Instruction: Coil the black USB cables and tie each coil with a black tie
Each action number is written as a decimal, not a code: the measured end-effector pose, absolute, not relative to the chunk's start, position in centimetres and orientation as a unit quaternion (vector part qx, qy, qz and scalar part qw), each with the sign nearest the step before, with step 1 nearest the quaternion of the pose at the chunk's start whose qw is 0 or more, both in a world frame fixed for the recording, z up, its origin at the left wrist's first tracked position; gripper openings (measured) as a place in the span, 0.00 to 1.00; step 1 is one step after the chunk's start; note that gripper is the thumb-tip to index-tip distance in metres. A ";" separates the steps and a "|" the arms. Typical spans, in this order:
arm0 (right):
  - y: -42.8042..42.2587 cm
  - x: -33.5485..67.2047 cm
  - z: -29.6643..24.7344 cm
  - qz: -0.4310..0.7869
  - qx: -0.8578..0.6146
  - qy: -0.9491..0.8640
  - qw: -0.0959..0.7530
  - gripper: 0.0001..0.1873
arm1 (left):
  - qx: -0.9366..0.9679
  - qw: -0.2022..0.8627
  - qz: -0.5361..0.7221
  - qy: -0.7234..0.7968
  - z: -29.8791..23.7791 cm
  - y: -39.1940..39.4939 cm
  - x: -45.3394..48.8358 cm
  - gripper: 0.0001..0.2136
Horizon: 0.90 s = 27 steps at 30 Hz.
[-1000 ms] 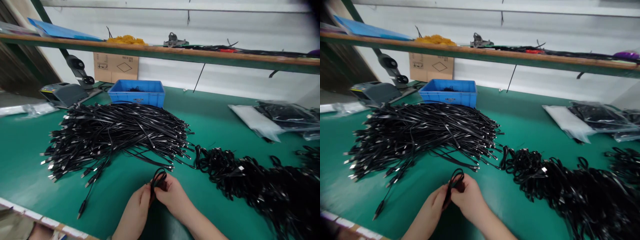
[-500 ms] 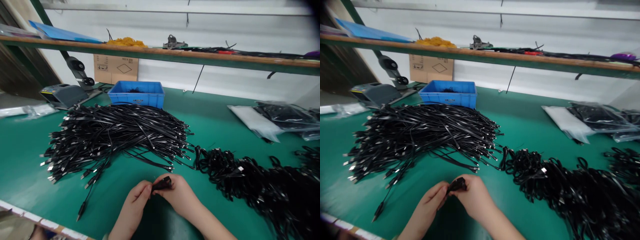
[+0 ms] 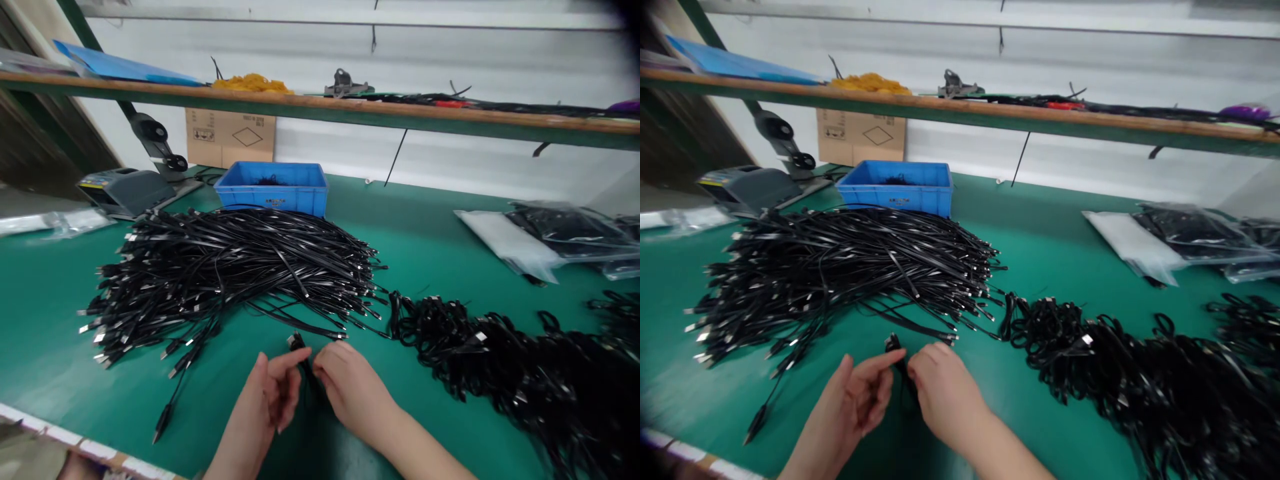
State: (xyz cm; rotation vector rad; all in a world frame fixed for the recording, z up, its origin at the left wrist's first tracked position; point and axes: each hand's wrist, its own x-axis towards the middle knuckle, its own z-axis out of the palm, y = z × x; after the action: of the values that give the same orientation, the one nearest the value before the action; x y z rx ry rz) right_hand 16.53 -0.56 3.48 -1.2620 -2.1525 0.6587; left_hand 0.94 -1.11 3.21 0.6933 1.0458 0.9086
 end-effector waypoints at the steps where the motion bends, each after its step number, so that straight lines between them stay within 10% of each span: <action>1: -0.7 16.5 3.7 0.279 -0.458 -0.790 0.296 0.10 | 0.344 0.687 0.415 0.488 3.2 -0.8 0.6 0.25; 8: -0.3 16.7 3.8 0.343 -0.533 -0.682 0.366 0.09 | 0.475 0.700 0.303 0.439 2.6 -1.4 1.0 0.10; 15: -0.7 16.6 3.5 0.597 -0.476 -0.526 0.375 0.04 | 0.611 0.432 0.377 0.546 2.7 -0.2 0.7 0.19; 19: -0.8 16.8 3.7 0.554 -0.464 -0.531 0.442 0.05 | 0.518 0.632 0.357 0.452 1.4 -1.2 1.4 0.06; 23: -1.3 16.1 3.9 0.584 -0.426 -0.486 0.492 0.08 | 0.238 0.909 0.296 0.174 -0.1 -3.0 2.8 0.20; 27: -1.8 16.1 3.9 0.722 -0.350 -0.355 0.480 0.17 | 0.184 0.944 0.251 0.106 -0.7 -3.3 3.8 0.20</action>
State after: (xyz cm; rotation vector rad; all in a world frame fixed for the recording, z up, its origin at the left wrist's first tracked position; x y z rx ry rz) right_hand 16.10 -1.83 3.91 -0.8542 -0.8660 1.7624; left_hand 3.75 -3.27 -0.75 0.3759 0.2170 0.5114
